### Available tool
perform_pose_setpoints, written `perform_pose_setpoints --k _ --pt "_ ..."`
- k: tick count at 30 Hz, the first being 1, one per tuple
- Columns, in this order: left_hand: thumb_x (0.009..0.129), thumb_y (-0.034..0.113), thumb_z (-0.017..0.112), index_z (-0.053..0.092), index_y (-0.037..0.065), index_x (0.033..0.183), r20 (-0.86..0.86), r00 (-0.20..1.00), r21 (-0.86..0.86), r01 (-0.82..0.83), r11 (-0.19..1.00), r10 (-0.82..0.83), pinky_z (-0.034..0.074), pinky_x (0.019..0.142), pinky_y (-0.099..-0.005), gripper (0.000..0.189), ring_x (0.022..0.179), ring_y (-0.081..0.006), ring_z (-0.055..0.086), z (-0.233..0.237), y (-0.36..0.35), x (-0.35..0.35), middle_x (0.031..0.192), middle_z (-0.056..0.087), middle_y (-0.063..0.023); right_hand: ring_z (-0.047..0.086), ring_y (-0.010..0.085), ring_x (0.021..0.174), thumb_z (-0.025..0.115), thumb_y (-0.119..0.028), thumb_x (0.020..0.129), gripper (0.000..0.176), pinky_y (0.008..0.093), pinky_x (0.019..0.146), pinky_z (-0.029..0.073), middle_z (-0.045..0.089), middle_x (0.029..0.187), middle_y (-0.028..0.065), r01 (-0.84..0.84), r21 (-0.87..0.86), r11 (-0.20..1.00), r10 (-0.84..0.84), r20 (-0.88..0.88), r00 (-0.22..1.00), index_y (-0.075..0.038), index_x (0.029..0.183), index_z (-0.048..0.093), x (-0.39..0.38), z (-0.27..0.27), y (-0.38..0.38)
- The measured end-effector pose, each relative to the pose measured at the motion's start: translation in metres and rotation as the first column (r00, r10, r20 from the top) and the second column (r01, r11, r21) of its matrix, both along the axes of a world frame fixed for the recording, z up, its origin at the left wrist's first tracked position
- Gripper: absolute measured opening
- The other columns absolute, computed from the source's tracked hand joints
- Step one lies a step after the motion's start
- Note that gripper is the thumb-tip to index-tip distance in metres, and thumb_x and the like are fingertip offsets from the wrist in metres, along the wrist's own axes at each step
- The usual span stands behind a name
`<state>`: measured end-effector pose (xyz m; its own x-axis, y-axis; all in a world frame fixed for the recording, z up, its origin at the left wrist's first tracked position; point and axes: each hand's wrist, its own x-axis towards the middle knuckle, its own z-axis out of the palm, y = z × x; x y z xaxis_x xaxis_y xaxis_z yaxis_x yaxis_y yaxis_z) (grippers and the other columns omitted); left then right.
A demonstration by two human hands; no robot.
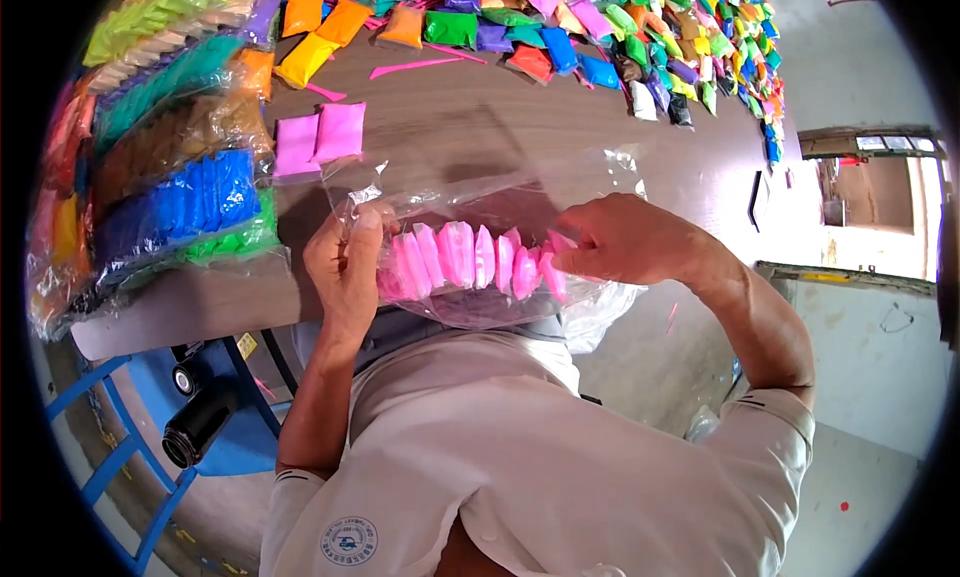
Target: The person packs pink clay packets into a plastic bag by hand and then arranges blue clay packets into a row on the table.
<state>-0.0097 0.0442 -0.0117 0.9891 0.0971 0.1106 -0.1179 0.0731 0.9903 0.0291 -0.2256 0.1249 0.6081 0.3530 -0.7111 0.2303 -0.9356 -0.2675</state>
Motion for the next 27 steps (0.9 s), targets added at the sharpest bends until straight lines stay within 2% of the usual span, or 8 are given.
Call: perform_pose_setpoints --k 1,7,10,13,16,22,25,27 --pt "0.098 0.016 0.056 0.066 -0.004 0.091 0.004 1.0 0.01 0.0 1.0 0.0 0.047 0.07 -0.0267 0.024 0.078 -0.011 0.058 0.0 0.0 0.0 0.083 0.066 -0.006 0.063 0.0414 0.082 0.054 -0.043 0.093 0.045 0.0524 0.076 0.047 0.066 0.079 0.0204 -0.014 0.014 1.0 0.014 0.026 1.0 -0.001 0.079 0.063 -0.002 -0.002 -0.001" --pt "0.098 0.017 0.056 0.068 -0.004 0.092 0.014 1.0 0.033 0.006 0.999 -0.007 0.045 0.067 -0.0257 0.024 0.075 -0.0104 0.058 -0.004 0.001 0.001 0.083 0.066 -0.0054 0.064 0.0428 0.078 0.058 -0.035 0.085 0.039 0.0514 0.074 0.049 0.065 0.076 0.0234 -0.043 -0.074 0.996 0.035 -0.114 0.993 0.003 0.079 0.064 0.0 0.004 0.006" --pt "0.099 0.018 0.057 0.068 -0.004 0.093 0.002 1.0 0.055 0.003 0.999 -0.003 0.045 0.066 -0.0255 0.025 0.075 -0.0102 0.058 -0.004 0.002 -0.001 0.083 0.067 -0.0054 0.062 0.0392 0.078 0.052 -0.027 0.088 0.027 0.0491 0.071 0.047 0.064 0.078 0.0199 -0.147 -0.138 0.98 0.122 -0.177 0.977 -0.001 0.09 0.057 0.001 0.0 0.009" --pt "0.099 0.019 0.057 0.069 -0.003 0.093 -0.013 1.0 0.036 0.008 0.999 -0.008 0.044 0.065 -0.0251 0.027 0.074 -0.0095 0.057 -0.007 0.002 0.0 0.082 0.066 -0.0048 0.061 0.0412 0.078 0.051 -0.023 0.087 0.025 0.0498 0.073 0.047 0.063 0.078 0.0216 -0.121 -0.02 0.992 0.118 -0.096 0.988 0.001 0.085 0.057 0.005 -0.016 -0.002" --pt "0.099 0.02 0.057 0.069 -0.003 0.093 0.015 1.0 0.012 -0.005 1.0 0.005 0.044 0.065 -0.0246 0.027 0.074 -0.009 0.057 -0.005 0.0 0.001 0.083 0.066 -0.0044 0.06 0.0428 0.08 0.049 -0.019 0.086 0.023 0.05 0.075 0.046 0.062 0.079 0.0228 0.035 -0.035 0.999 -0.041 -0.169 0.985 0.002 0.082 0.057 0.009 0.002 0.007" --pt "0.101 0.024 0.051 0.069 -0.002 0.098 -0.049 0.999 0.089 0.023 0.996 -0.019 0.043 0.068 -0.0238 0.032 0.076 -0.0081 0.057 -0.006 0.003 -0.002 0.084 0.068 -0.0042 0.059 0.0411 0.079 0.046 -0.016 0.089 0.022 0.0476 0.074 0.046 0.061 0.079 0.022 -0.097 0.024 0.995 0.098 -0.077 0.992 0.003 0.088 0.054 0.004 -0.021 -0.004" --pt "0.101 0.023 0.05 0.069 -0.002 0.096 0.031 0.999 0.023 0.025 0.999 -0.026 0.043 0.069 -0.0249 0.032 0.077 -0.0093 0.057 -0.008 0.002 0.001 0.084 0.067 -0.0047 0.062 0.0372 0.079 0.043 -0.015 0.091 0.022 0.0443 0.075 0.049 0.064 0.08 0.0198 -0.09 -0.025 0.996 0.09 0.002 0.996 0.002 0.097 0.057 0.01 0.016 0.007" --pt "0.101 0.023 0.05 0.069 -0.002 0.094 0.038 0.999 0.032 0.027 0.999 -0.028 0.044 0.07 -0.0253 0.032 0.077 -0.0098 0.057 -0.007 0.001 0.002 0.084 0.067 -0.0049 0.064 0.0297 0.077 0.043 -0.01 0.092 0.023 0.0394 0.073 0.051 0.066 0.08 0.0165 -0.065 0.06 0.996 0.059 0.089 0.994 0.001 0.104 0.06 0.013 0.041 0.009"
